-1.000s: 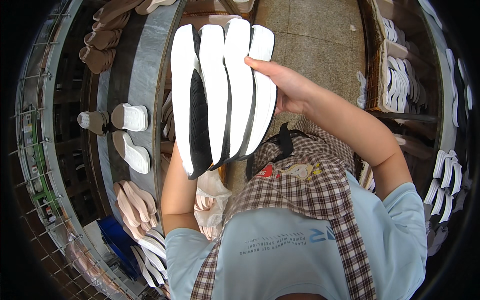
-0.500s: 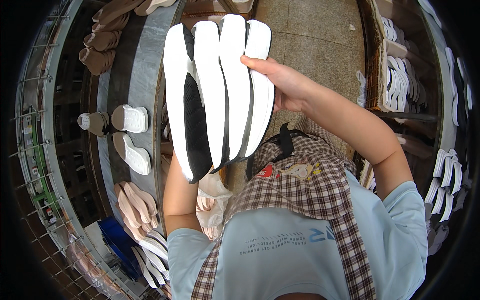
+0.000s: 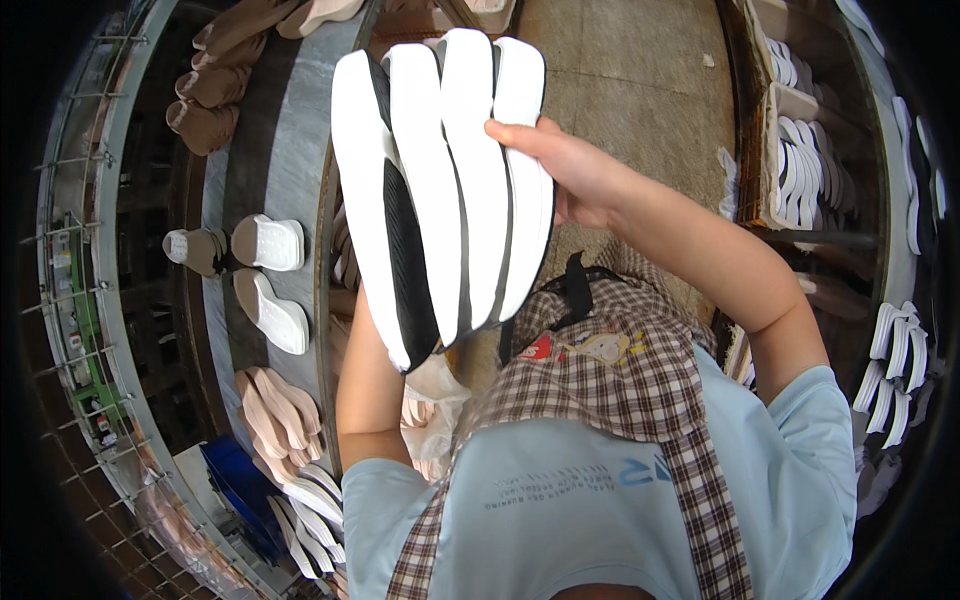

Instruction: The person picks up white and beige slippers from a shelf, turns them over to view the soles, and places them back. They repeat this process for several pairs, occasionally using a small brush to clean the sole of one slipper.

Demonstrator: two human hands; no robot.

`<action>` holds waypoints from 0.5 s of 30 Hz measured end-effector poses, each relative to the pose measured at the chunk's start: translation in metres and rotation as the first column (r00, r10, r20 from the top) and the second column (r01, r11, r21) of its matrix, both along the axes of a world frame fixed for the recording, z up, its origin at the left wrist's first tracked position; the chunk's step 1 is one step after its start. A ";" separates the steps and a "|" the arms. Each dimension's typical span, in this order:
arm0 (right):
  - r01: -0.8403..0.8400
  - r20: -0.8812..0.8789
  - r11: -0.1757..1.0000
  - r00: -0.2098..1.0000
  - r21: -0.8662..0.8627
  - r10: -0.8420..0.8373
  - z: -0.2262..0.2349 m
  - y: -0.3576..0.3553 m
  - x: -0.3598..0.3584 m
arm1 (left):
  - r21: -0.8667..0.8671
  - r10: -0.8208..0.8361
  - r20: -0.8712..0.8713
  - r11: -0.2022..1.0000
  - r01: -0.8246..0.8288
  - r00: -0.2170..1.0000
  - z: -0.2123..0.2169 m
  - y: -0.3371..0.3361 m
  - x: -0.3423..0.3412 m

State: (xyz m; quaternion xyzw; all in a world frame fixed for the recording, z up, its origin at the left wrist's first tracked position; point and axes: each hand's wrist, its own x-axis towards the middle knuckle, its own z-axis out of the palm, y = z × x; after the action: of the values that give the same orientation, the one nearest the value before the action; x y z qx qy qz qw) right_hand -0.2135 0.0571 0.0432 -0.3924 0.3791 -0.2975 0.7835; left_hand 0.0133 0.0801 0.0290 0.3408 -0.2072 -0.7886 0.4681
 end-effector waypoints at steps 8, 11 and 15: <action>0.095 0.055 0.993 0.994 -0.076 -0.090 -0.001 -0.001 0.002 | -0.026 0.019 -0.017 0.999 -0.020 1.000 -0.006 -0.013 -0.003; 0.093 0.054 0.987 0.995 -0.129 -0.087 -0.001 0.000 0.001 | -0.029 0.029 -0.022 0.999 -0.029 0.999 -0.008 -0.013 -0.004; 0.115 0.079 0.965 0.992 -0.236 -0.099 -0.003 0.001 0.001 | -0.033 0.035 -0.035 0.999 -0.036 0.999 -0.010 -0.012 -0.004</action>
State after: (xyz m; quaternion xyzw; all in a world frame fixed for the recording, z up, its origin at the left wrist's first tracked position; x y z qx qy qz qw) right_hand -0.2129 0.0585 0.0402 -0.4531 0.3347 -0.3960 0.7251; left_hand 0.0089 0.0679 0.0186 0.3228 -0.2062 -0.7824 0.4911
